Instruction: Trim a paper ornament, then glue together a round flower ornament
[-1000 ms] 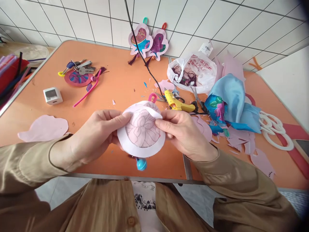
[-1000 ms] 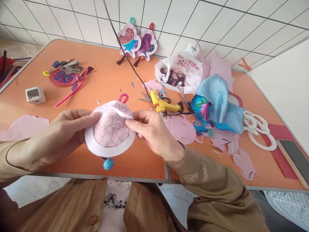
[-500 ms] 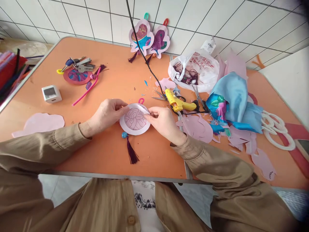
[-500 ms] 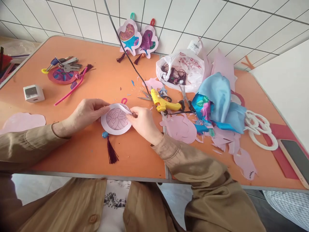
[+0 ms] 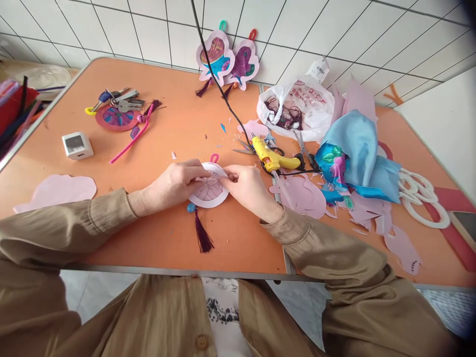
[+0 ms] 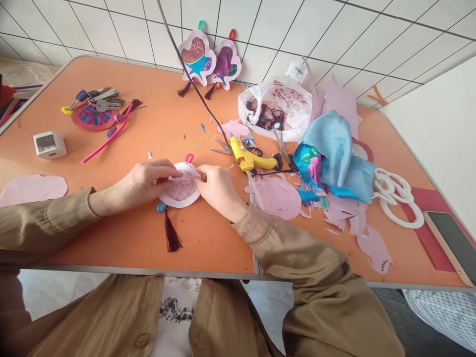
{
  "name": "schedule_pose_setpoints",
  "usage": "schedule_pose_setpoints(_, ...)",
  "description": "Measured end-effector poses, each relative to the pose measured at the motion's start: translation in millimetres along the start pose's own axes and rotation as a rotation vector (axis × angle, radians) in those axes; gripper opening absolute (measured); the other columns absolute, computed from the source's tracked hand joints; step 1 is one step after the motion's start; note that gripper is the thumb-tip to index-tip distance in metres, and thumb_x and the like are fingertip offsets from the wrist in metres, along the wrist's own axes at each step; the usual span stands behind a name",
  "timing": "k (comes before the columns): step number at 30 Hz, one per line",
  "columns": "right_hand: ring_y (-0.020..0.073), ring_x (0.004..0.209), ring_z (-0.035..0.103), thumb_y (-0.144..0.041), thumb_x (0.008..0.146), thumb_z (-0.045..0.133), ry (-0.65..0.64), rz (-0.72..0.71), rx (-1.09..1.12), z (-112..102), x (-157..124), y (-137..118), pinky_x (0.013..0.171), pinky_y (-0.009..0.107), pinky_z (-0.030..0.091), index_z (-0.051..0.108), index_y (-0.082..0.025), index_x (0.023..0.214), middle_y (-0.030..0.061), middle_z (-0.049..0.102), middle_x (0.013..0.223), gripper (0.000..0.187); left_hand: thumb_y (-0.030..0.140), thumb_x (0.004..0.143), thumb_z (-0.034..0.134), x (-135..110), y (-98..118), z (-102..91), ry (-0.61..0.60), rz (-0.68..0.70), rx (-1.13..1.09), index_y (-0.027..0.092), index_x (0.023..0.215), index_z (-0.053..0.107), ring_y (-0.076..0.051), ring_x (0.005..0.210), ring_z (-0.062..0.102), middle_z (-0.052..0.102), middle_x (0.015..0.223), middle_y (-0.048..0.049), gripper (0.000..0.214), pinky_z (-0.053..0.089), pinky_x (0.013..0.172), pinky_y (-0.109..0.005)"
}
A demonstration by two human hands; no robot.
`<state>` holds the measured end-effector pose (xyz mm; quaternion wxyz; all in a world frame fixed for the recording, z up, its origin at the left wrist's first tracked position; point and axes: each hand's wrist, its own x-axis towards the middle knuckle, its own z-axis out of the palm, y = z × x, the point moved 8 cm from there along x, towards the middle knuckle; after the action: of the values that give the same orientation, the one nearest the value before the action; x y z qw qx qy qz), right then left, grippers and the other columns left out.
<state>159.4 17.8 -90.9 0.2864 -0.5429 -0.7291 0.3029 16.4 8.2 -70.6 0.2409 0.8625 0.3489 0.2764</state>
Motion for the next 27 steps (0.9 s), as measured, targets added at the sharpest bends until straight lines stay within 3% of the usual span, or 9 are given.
schedule_pose_setpoints(6,0.0118,0.058,0.044,-0.026,0.084,0.066,-0.037,0.027,-0.060,3.1,3.0,3.1,0.058,0.028,0.032,0.070,-0.015,0.074,-0.0009,0.056,0.060,0.016,0.017,0.088,0.051,12.0,-5.2,8.9,-0.118,-0.072,0.110,0.016,0.099,0.075,-0.015,0.070,0.058,0.063,0.085,-0.0077,0.026,0.043,0.063,-0.024)
schedule_pose_setpoints(14,0.0116,0.058,0.044,-0.038,0.092,0.060,-0.055,-0.018,-0.102,0.9,1.6,-2.7,0.059,0.028,0.032,0.069,-0.013,0.074,0.0003,0.057,0.062,0.032,0.021,0.092,0.051,15.7,-9.7,14.7,-0.103,-0.064,0.159,0.015,0.099,0.075,-0.015,0.074,0.060,0.064,0.087,-0.0082,0.026,0.045,0.065,-0.025)
schedule_pose_setpoints(18,0.0126,0.059,0.048,-0.035,0.092,0.059,-0.048,-0.058,-0.155,-4.2,-3.4,-6.6,0.060,0.028,0.035,0.070,-0.013,0.082,0.0008,0.059,0.063,0.026,0.017,0.090,0.053,16.4,-14.4,11.1,-0.119,-0.101,0.095,0.014,0.101,0.076,-0.014,0.075,0.061,0.065,0.089,-0.0066,0.026,0.047,0.066,-0.025)
schedule_pose_setpoints(22,0.0166,0.062,0.056,-0.028,0.087,0.065,-0.013,-0.086,-0.279,-9.4,-9.9,-6.3,0.063,0.029,0.039,0.070,-0.013,0.093,0.0032,0.064,0.067,0.017,0.019,0.089,0.055,18.2,-18.7,5.5,-0.077,-0.162,0.011,0.013,0.096,0.076,-0.013,0.073,0.061,0.067,0.089,-0.0062,0.023,0.046,0.065,-0.024)
schedule_pose_setpoints(27,0.0163,0.060,0.056,-0.022,0.085,0.065,-0.027,-0.140,-0.281,-5.6,-12.2,-6.7,0.062,0.029,0.040,0.070,-0.015,0.096,0.0019,0.064,0.067,0.014,0.024,0.086,0.060,17.2,-25.2,-7.6,0.067,-0.212,-0.054,0.013,0.093,0.075,-0.011,0.067,0.058,0.068,0.088,-0.0059,0.019,0.047,0.062,-0.024)
